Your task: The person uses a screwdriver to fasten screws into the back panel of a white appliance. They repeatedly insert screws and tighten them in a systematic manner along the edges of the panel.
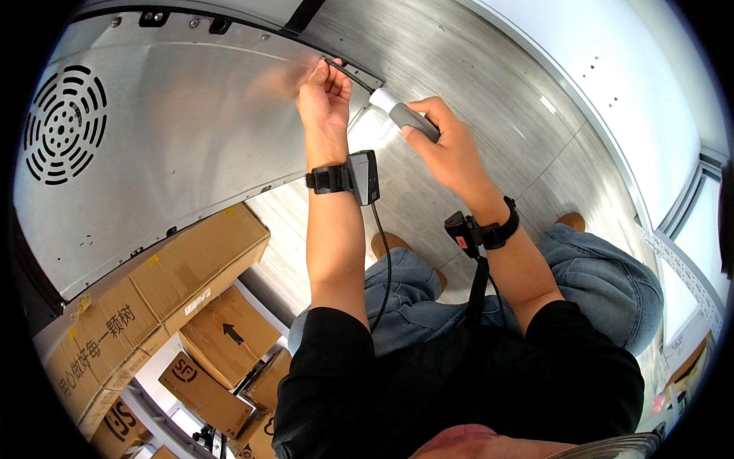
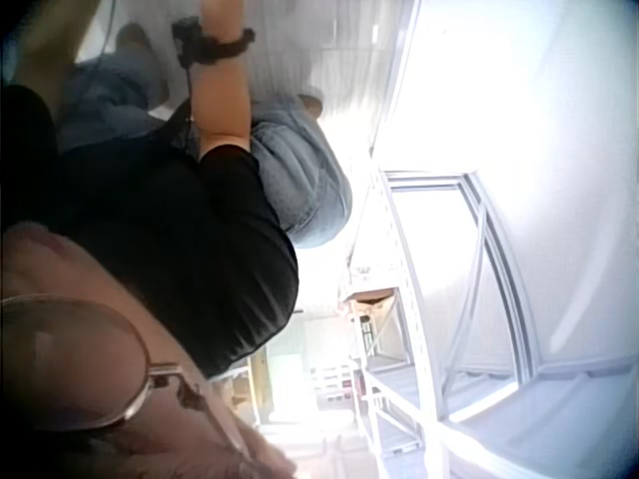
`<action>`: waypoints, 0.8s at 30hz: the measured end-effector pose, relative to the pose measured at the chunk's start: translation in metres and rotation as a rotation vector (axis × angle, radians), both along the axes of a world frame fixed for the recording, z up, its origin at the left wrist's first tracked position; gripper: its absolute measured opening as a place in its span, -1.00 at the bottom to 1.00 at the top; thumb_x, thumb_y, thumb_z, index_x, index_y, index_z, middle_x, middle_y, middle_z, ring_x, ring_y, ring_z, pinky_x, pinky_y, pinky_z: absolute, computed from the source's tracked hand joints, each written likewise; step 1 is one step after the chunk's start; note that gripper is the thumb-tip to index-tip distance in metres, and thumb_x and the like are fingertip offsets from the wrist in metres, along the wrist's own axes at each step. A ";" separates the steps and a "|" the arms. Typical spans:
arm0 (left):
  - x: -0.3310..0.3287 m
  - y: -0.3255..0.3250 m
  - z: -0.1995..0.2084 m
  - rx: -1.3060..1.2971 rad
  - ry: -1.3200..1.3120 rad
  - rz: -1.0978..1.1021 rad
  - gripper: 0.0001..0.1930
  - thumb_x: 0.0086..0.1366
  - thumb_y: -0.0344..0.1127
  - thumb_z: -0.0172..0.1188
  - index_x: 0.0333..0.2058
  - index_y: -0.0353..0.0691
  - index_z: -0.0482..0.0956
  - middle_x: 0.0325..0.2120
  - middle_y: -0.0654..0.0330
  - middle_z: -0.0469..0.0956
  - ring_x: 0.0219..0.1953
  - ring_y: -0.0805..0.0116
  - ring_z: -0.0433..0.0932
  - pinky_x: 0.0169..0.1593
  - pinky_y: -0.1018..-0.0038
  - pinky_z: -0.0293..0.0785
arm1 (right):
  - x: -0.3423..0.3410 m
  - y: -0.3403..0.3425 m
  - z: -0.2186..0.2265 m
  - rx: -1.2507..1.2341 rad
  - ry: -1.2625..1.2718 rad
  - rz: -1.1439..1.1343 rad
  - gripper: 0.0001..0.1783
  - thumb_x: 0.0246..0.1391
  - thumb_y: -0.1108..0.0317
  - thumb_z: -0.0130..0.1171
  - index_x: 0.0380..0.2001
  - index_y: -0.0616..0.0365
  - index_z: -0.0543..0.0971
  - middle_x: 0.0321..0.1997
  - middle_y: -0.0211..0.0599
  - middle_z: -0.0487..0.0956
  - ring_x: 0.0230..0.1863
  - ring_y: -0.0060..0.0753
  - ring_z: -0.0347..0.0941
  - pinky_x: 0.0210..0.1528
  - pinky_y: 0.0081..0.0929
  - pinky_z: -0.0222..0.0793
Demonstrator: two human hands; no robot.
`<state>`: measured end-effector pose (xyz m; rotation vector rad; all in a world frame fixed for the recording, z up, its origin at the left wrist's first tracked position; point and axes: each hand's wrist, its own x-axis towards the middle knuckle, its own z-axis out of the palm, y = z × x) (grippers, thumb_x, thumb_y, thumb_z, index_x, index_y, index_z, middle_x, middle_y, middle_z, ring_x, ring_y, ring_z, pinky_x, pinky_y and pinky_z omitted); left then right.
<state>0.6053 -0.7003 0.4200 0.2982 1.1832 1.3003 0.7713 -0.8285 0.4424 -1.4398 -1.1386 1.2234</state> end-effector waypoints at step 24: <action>-0.007 0.001 -0.001 -0.040 0.039 -0.062 -0.88 0.30 -0.38 0.01 -0.34 -0.29 0.48 -0.46 0.16 0.55 -0.53 0.49 0.46 -0.41 0.57 0.48 | -0.013 -0.004 0.002 0.029 -0.014 -0.028 -0.64 -0.07 0.26 0.21 -0.20 0.14 0.42 -0.43 -0.15 0.54 -0.49 -0.27 0.46 -0.45 -0.41 0.33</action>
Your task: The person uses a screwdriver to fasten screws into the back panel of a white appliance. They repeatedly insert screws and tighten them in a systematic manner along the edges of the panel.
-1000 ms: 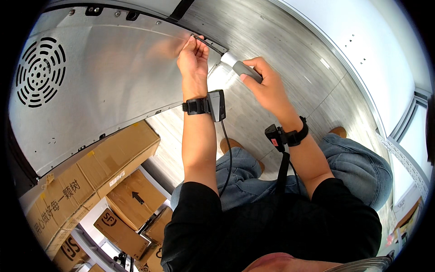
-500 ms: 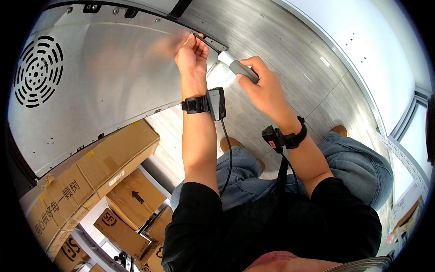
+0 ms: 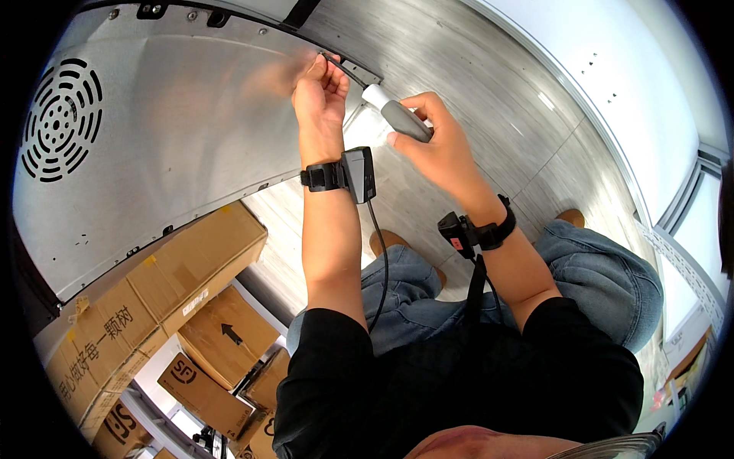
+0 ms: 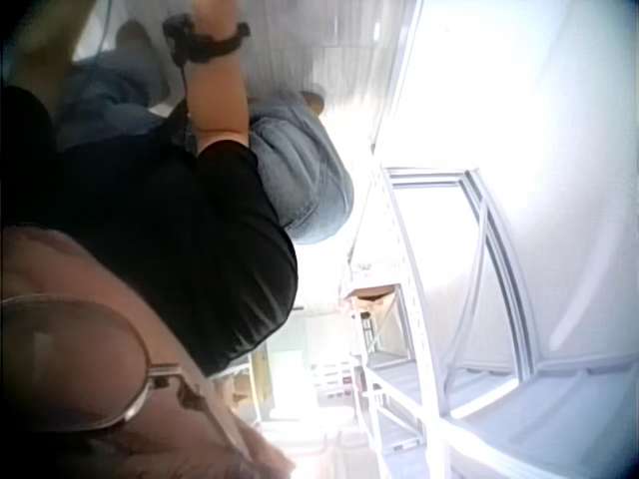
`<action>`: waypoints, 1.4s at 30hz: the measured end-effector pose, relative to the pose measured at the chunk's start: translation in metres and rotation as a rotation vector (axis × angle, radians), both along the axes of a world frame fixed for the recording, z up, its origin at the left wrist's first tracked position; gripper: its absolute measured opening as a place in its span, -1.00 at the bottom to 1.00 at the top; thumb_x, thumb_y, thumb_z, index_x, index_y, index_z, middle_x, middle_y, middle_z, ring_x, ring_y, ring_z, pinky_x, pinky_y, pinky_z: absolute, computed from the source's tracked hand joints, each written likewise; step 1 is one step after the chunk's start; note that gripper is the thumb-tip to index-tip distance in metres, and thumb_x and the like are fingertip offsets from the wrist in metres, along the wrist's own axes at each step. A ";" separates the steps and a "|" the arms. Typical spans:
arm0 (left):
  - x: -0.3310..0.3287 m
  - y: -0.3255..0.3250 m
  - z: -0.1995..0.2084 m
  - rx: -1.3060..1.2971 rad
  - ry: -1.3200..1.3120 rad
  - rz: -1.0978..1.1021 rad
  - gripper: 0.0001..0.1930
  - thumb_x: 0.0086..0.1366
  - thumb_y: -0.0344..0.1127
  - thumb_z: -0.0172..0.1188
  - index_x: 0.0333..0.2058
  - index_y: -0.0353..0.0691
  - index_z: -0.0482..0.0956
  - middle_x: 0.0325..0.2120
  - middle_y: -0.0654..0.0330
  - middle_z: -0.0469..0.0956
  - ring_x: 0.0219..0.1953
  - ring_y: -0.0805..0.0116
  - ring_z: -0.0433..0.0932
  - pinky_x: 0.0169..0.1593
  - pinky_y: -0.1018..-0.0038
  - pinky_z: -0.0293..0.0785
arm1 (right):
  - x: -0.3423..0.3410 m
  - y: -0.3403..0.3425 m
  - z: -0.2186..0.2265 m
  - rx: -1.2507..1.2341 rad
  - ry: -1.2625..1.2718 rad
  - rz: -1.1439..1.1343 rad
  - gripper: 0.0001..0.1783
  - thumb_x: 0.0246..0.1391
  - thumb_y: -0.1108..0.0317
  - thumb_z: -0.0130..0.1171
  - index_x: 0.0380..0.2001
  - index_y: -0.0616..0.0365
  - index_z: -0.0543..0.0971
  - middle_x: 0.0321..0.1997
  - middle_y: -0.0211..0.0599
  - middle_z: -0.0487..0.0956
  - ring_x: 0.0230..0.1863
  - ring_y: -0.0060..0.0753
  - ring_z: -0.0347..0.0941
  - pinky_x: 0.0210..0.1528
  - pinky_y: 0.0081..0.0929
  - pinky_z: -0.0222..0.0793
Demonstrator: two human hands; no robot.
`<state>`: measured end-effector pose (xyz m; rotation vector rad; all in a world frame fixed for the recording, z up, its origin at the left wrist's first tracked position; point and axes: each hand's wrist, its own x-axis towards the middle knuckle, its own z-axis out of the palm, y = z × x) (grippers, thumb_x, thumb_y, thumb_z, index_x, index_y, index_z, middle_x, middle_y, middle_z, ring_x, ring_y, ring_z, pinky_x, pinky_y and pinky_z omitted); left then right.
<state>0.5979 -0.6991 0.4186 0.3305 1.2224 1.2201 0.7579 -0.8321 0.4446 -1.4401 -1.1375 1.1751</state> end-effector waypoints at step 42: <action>-0.003 0.005 -0.007 -0.001 -0.032 0.003 -0.88 0.30 -0.39 0.00 -0.34 -0.27 0.49 -0.43 0.15 0.56 -0.51 0.47 0.46 -0.39 0.53 0.44 | -0.005 0.009 -0.019 -0.324 0.449 -0.145 -0.60 0.09 0.14 0.11 -0.20 0.29 0.46 -0.35 -0.32 0.46 -0.57 -0.59 0.44 -0.60 -0.64 0.27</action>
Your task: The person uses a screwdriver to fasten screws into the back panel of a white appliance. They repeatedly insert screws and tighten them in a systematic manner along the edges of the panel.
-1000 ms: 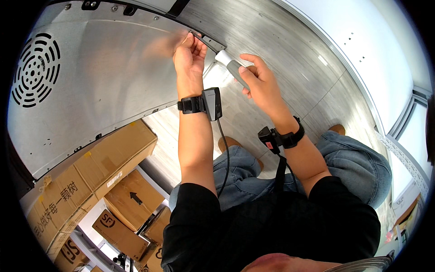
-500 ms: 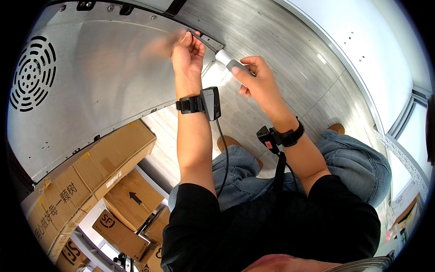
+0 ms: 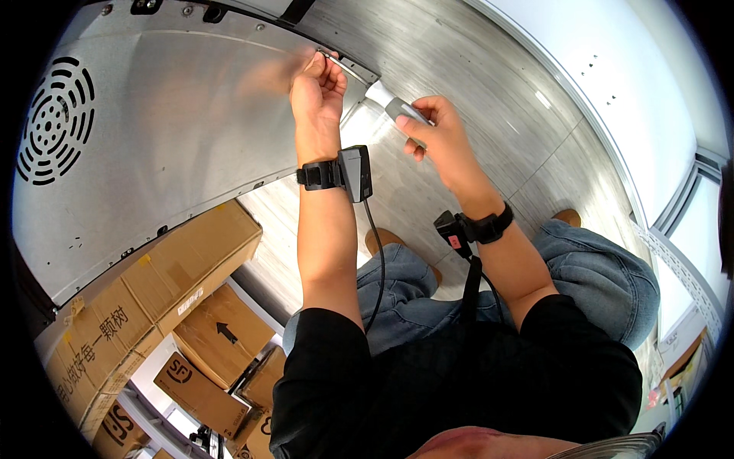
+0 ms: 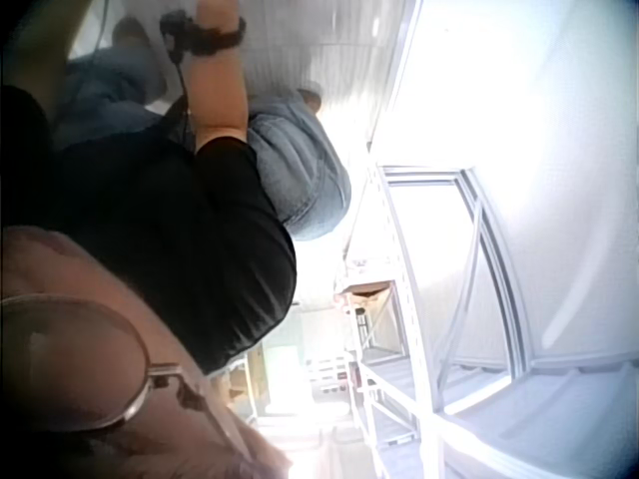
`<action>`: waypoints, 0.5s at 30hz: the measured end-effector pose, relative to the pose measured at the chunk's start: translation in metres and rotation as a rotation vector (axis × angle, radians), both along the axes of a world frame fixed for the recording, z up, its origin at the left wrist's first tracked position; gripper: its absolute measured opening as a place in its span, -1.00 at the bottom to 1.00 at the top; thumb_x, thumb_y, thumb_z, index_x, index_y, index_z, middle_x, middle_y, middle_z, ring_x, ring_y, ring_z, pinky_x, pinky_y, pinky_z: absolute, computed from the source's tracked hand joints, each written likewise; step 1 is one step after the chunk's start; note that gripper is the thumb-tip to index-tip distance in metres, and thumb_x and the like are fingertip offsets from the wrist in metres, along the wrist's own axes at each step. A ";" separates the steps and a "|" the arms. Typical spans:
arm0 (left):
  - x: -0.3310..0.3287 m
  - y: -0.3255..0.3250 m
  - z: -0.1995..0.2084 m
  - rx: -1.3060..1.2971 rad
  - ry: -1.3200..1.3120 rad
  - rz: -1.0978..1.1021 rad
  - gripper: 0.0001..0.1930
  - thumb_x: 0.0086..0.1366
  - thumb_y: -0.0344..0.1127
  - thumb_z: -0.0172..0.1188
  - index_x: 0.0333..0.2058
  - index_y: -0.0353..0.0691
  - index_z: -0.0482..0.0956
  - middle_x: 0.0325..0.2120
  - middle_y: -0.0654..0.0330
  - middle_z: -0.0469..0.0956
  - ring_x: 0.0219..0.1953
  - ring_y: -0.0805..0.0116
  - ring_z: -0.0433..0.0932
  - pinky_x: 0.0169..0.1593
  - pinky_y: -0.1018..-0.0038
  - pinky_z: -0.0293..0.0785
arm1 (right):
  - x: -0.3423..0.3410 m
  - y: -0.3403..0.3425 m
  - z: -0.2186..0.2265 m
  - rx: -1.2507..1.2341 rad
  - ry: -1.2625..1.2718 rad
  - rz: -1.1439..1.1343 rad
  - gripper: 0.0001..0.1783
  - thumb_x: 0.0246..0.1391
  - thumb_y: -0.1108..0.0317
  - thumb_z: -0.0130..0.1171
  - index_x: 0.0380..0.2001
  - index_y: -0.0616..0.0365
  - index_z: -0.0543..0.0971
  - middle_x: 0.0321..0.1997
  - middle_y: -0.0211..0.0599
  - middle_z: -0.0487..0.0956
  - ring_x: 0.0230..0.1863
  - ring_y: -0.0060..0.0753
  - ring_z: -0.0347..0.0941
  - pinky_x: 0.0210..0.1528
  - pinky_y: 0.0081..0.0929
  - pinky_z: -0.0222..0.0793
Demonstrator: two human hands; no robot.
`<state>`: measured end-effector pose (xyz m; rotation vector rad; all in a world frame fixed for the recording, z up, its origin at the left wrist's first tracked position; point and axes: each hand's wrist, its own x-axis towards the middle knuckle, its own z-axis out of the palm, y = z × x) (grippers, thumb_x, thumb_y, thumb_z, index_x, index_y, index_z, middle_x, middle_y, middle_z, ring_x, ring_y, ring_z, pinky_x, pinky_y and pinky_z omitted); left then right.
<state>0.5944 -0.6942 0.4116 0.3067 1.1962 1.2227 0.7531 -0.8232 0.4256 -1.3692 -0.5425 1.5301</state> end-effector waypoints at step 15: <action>-0.003 -0.001 -0.002 0.013 0.002 -0.011 -0.88 0.29 -0.39 0.00 -0.35 -0.29 0.49 -0.45 0.13 0.56 -0.52 0.44 0.46 -0.38 0.52 0.46 | 0.009 0.002 -0.004 -0.069 0.181 0.138 -0.59 0.11 0.08 0.10 -0.27 0.29 0.46 -0.48 -0.35 0.47 -0.68 -0.63 0.34 -0.65 -0.66 0.23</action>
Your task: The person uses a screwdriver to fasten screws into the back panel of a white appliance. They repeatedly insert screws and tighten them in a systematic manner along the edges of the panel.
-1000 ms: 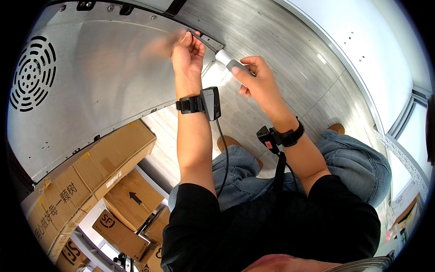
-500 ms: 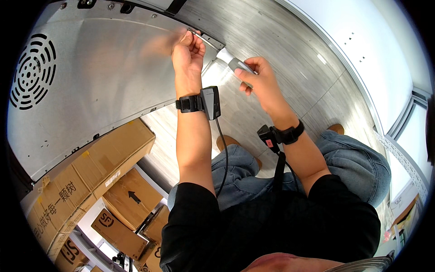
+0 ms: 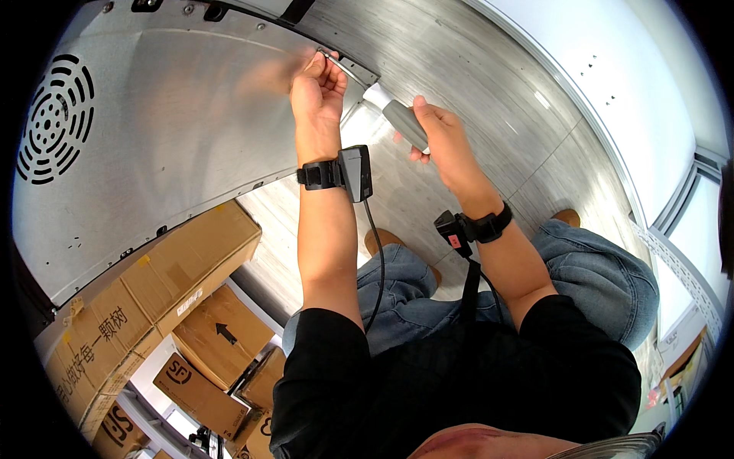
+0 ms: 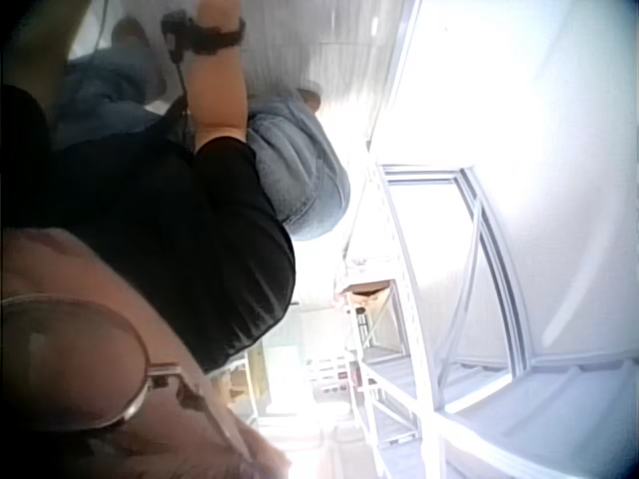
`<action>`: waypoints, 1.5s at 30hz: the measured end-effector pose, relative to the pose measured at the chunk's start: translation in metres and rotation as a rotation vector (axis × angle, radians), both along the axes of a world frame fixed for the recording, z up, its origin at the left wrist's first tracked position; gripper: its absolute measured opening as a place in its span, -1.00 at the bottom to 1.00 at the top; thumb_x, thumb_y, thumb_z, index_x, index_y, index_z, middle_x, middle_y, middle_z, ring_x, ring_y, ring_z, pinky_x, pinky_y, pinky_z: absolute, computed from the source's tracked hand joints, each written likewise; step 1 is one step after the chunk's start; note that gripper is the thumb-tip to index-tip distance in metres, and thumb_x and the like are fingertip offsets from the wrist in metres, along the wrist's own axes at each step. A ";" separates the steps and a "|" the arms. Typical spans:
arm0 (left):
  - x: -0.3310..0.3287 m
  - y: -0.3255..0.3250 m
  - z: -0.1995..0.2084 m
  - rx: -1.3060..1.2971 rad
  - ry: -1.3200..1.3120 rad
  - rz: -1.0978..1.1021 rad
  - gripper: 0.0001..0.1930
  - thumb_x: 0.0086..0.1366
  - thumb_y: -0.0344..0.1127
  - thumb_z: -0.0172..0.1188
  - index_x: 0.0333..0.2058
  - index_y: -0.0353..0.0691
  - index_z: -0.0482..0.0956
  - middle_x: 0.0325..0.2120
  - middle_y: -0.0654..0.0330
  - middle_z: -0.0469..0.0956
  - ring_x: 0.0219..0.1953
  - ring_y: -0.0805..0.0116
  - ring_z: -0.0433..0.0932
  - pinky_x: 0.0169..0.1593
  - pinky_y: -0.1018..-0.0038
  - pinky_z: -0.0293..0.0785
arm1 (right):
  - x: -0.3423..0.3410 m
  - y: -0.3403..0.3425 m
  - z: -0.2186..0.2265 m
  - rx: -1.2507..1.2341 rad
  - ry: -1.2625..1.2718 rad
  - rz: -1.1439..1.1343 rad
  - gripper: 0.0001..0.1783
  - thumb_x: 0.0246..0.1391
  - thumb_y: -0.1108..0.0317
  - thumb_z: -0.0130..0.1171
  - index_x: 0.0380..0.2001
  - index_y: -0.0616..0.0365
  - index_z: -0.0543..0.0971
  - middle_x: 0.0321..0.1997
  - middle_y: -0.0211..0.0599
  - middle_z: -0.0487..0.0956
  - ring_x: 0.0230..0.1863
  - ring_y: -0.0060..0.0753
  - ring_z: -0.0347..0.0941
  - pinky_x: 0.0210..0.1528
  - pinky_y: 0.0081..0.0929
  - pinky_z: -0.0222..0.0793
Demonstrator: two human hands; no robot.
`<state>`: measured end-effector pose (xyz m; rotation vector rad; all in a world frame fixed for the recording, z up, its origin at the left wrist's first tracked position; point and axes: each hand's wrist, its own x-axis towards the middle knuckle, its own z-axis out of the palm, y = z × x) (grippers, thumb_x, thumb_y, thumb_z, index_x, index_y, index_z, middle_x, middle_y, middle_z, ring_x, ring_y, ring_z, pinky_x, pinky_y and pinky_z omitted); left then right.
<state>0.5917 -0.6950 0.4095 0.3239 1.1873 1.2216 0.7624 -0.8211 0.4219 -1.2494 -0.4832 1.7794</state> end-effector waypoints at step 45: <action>0.017 -0.002 0.007 -0.068 -0.093 0.110 -0.86 0.24 -0.38 0.00 -0.38 -0.30 0.52 -0.54 0.22 0.52 -0.54 0.42 0.41 -0.43 0.50 0.37 | 0.017 -0.001 0.001 0.162 -0.331 0.139 -0.57 0.01 0.22 0.20 -0.12 0.25 0.38 -0.39 -0.26 0.51 -0.47 -0.54 0.41 -0.47 -0.55 0.32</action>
